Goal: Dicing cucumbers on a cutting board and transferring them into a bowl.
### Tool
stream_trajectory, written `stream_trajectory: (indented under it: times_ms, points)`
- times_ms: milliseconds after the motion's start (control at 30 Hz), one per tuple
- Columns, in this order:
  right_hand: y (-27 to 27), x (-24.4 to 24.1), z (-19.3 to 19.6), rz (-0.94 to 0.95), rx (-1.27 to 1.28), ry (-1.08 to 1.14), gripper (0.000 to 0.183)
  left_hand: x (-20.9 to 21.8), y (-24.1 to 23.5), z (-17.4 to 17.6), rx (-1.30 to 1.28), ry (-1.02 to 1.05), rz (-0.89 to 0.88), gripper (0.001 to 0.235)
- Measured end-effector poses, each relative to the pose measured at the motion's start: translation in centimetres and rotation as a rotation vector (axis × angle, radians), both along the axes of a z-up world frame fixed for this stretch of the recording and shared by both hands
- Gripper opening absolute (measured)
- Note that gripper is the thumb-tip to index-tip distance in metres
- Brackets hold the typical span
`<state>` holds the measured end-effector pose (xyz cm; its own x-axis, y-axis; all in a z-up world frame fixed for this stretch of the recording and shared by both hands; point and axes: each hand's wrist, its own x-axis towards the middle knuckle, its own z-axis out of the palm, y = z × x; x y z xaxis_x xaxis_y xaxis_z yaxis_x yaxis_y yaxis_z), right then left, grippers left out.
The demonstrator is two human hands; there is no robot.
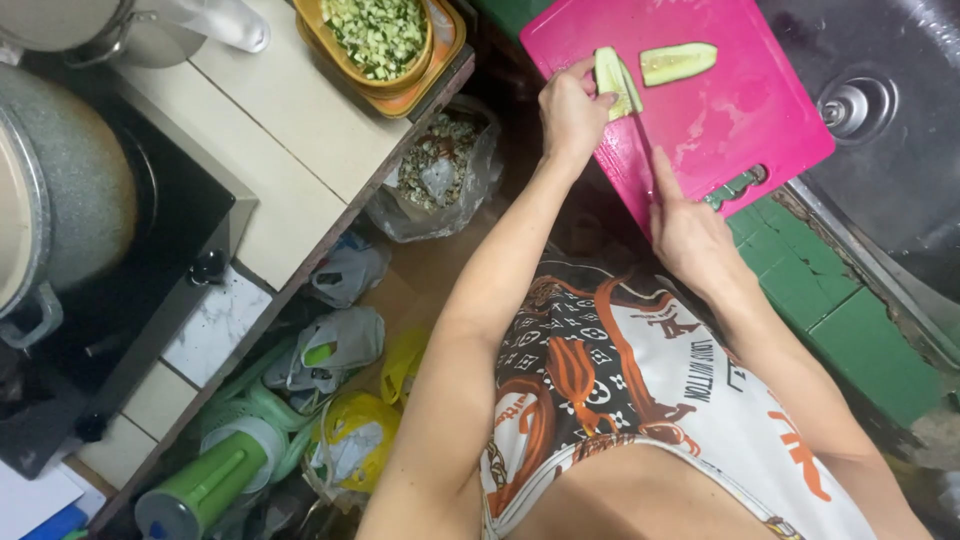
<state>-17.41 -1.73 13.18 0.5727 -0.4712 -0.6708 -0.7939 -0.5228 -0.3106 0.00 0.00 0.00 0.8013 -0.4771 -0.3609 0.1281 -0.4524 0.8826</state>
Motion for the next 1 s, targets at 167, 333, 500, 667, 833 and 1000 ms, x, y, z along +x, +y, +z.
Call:
stream_trajectory:
  times_ms: [167,333,500,667,833,1000]
  points:
    - [-0.1,0.6,-1.2,0.041,-0.056,-0.114,0.068,0.1,0.2,-0.1,0.019,-0.007,0.003,0.055]
    - [-0.2,1.7,-2.3,0.048,-0.068,-0.110,0.066,0.3,0.3,0.1,0.047,-0.001,-0.001,0.056]
    - [-0.8,3.2,-4.7,0.046,-0.083,-0.133,0.072,0.6,0.3,-0.3,0.070,0.008,-0.025,0.055]
    - [-0.5,3.6,-3.8,0.017,-0.047,-0.146,0.073,0.2,0.1,-1.3,0.025,-0.040,0.005,0.052]
    - [1.2,1.6,-0.6,-0.019,0.013,-0.076,0.070,0.1,0.1,-1.6,0.006,-0.017,0.022,0.051]
    - [1.1,2.1,-0.1,0.005,-0.026,-0.085,0.073,0.2,-0.2,-2.5,0.037,-0.057,0.007,0.047]
